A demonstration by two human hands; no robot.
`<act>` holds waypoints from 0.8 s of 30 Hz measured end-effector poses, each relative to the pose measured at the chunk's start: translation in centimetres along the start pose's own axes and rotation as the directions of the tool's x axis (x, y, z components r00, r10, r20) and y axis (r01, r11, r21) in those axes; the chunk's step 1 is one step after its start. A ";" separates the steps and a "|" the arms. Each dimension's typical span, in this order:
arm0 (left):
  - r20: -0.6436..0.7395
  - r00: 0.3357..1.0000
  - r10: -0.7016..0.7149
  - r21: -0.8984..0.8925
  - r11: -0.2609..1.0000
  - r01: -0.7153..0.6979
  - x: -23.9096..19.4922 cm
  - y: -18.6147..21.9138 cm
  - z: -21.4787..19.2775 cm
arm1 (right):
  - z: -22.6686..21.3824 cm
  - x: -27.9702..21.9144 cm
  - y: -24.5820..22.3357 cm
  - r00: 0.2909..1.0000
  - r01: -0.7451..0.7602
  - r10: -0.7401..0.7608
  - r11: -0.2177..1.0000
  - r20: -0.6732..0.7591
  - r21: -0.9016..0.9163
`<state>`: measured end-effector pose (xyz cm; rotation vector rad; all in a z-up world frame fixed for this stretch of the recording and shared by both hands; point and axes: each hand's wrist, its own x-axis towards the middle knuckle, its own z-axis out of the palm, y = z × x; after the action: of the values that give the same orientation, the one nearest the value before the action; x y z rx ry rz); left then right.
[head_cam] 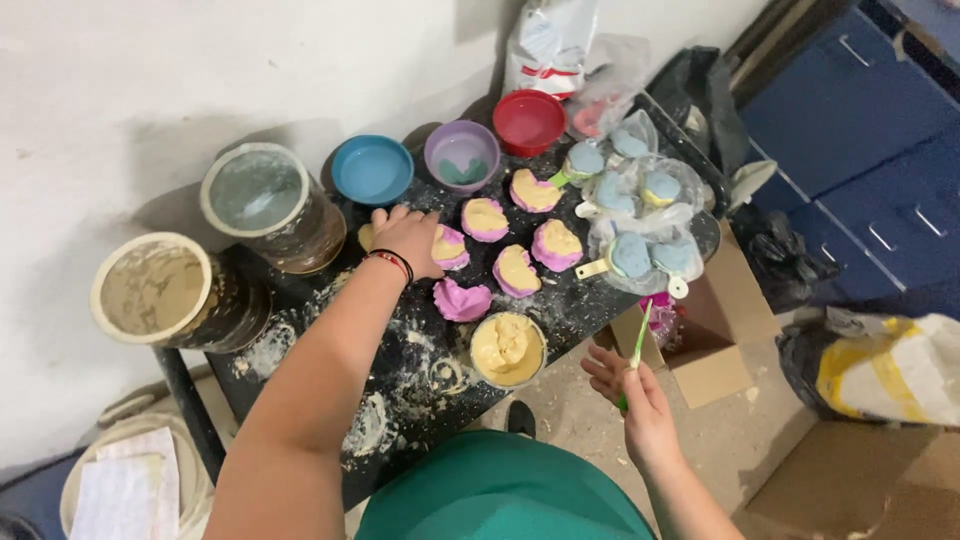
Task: The person scoops a yellow mixture from a container into a small bowl and mixes it with a green spatula. They then use the spatula to apply the mixture onto several heart-shaped cupcakes arranged on a black table, smoothing the topping over each one.
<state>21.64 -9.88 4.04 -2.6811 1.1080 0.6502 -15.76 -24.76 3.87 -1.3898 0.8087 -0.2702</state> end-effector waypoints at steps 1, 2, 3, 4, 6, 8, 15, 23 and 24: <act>0.000 1.000 0.011 0.005 1.000 -0.011 0.2 0.0 0.0 | -0.4 0.0 0.5 1.000 -0.001 0.001 1.000 -0.011 0.004; 0.015 1.000 0.004 0.016 1.000 -0.004 0.4 0.1 0.1 | -0.8 0.0 1.1 1.000 -0.001 0.001 1.000 -0.019 0.019; 0.030 1.000 -0.005 0.027 1.000 0.004 0.5 0.0 0.2 | -1.2 -0.1 1.6 1.000 -0.002 0.003 0.999 -0.025 0.032; 0.031 1.000 0.004 0.030 1.000 -0.005 0.8 0.1 0.1 | -1.4 -0.2 1.9 0.999 -0.003 0.004 0.999 -0.034 0.035; 0.080 0.997 -0.006 0.073 0.997 0.000 1.3 0.1 0.0 | -1.7 -0.3 2.4 0.999 0.002 -0.001 1.000 -0.045 0.019; 0.125 0.992 -0.012 0.097 0.995 0.000 1.4 0.6 -1.0 | -1.3 -0.9 1.9 0.999 -0.004 0.004 1.000 -0.036 -0.001; 0.039 0.998 -0.055 -0.037 0.998 0.057 2.1 0.4 -0.4 | -0.7 -1.6 2.2 1.000 -0.006 0.008 0.990 0.013 -0.139; -0.259 0.951 -0.172 -0.670 0.741 -0.048 -10.2 0.2 -1.3 | 0.0 -2.2 1.9 0.987 0.158 -0.139 0.906 0.076 -0.392; -0.228 0.951 -0.207 -0.775 0.631 -0.049 -12.4 0.3 -0.9 | 0.6 -2.3 1.2 0.980 0.195 -0.194 0.902 0.041 -0.385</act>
<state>13.92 -2.52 10.46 -3.6621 0.8695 0.8887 -17.36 -22.70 3.56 -1.8502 0.7469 -0.2726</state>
